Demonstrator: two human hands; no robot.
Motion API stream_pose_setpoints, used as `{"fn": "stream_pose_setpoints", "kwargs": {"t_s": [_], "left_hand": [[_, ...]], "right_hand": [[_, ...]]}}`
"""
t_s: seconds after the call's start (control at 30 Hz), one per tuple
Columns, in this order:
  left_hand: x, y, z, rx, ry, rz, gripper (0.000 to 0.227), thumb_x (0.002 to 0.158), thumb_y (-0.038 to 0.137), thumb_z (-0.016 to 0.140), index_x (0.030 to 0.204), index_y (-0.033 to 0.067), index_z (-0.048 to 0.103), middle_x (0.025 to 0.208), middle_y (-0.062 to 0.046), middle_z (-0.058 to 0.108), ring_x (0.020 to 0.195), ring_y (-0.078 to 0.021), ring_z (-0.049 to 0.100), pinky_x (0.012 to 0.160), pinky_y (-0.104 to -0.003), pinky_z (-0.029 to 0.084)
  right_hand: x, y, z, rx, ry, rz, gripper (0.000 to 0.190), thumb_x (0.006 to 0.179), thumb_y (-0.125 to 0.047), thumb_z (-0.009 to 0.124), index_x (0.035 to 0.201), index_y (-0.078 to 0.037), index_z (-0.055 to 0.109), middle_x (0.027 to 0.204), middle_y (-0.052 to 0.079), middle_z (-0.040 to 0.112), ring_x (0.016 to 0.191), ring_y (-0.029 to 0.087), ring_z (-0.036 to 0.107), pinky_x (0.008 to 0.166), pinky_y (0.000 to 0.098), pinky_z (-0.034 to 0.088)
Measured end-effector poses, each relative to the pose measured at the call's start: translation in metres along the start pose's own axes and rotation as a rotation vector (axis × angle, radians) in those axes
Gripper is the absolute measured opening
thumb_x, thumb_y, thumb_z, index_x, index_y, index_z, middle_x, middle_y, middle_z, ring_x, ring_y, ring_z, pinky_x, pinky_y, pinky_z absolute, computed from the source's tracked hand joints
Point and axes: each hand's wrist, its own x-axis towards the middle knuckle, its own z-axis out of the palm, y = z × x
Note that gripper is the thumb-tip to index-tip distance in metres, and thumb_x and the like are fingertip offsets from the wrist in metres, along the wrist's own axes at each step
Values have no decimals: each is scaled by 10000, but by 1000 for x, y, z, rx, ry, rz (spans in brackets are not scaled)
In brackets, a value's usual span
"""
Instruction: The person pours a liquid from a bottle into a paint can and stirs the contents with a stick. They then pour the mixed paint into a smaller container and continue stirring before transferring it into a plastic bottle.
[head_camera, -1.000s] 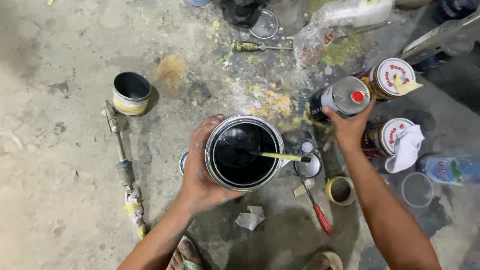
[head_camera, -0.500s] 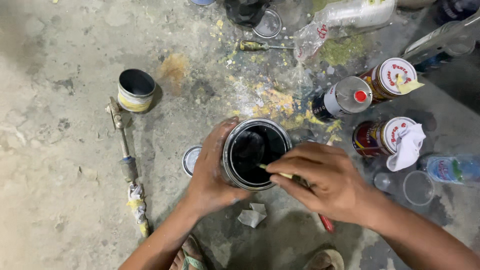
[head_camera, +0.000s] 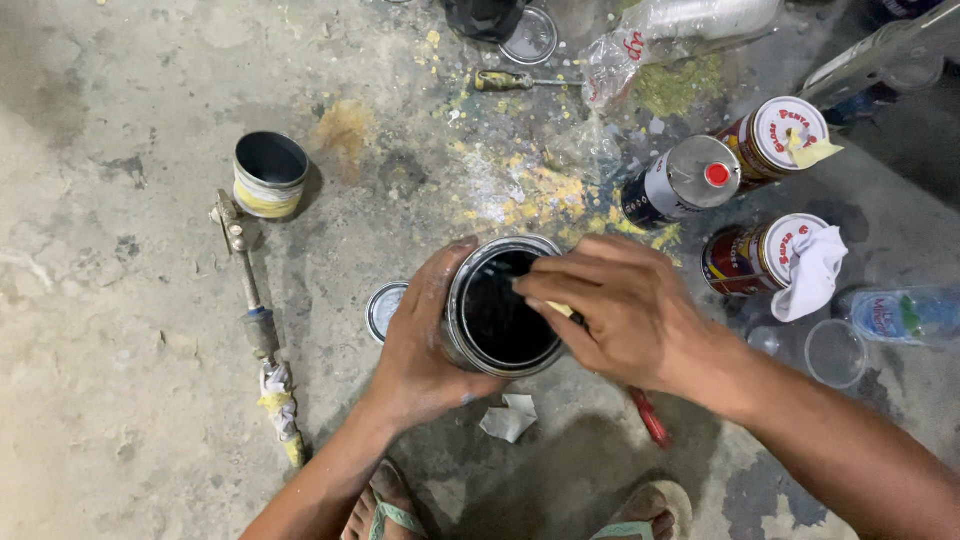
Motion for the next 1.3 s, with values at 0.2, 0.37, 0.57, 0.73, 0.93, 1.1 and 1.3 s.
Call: {"fn": "stream_pose_setpoints", "kwargs": {"t_s": [0.2, 0.37, 0.57, 0.73, 0.93, 1.1, 1.3], "left_hand": [[-6, -25, 6, -52, 33, 132, 1037, 766, 766, 565, 1524, 113, 294, 1567, -151, 367, 1469, -368, 377, 1208, -547, 332], [-7, -28, 4, 13, 66, 137, 1073, 633, 389, 834, 1521, 107, 301, 1555, -173, 390, 1474, -385, 380, 1208, -538, 339], [-8, -23, 9, -14, 86, 98, 1019, 688, 570, 736, 1502, 114, 327, 1538, -203, 398, 1450, -418, 397, 1179, -576, 368], [3, -15, 3, -68, 101, 244, 859, 789, 448, 748, 1463, 71, 371, 1471, -190, 418, 1416, -414, 427, 1181, -569, 381], [2, -18, 3, 26, 163, 296, 929, 729, 357, 855, 1442, 12, 368, 1483, -262, 429, 1418, -463, 443, 1201, -580, 371], [3, -21, 5, 75, 146, 314, 988, 746, 436, 857, 1470, 17, 330, 1521, -242, 394, 1453, -449, 406, 1245, -573, 313], [3, -28, 4, 67, 128, 352, 1066, 660, 297, 931, 1480, 27, 305, 1521, -262, 386, 1437, -473, 413, 1224, -600, 330]], "right_hand": [[-4, -2, 12, 143, -86, -38, 210, 912, -132, 706, 1116, -93, 738, 1049, 68, 765, 747, 205, 631, 668, 354, 509], [1, -7, 4, -26, -92, -3, 109, 922, -107, 658, 992, -70, 732, 918, 53, 732, 680, 211, 553, 605, 357, 429], [-13, 7, 24, -38, -25, -23, 216, 870, -126, 745, 1085, -137, 719, 1007, 64, 750, 679, 154, 562, 571, 308, 447], [-10, 2, 23, 215, -111, 40, 158, 927, -158, 654, 1002, -71, 763, 964, 73, 762, 782, 233, 655, 689, 380, 481], [-9, 0, 19, -54, -25, -15, 119, 937, -131, 592, 887, -89, 691, 798, 48, 693, 637, 200, 515, 603, 363, 380], [-8, 1, 15, -128, 53, -1, 170, 908, -92, 703, 1076, -65, 701, 1036, 77, 710, 756, 219, 565, 668, 352, 439], [-12, 0, 26, 143, 36, -35, 189, 936, -115, 698, 1122, -84, 701, 1094, 105, 746, 753, 233, 616, 688, 384, 477]]}}
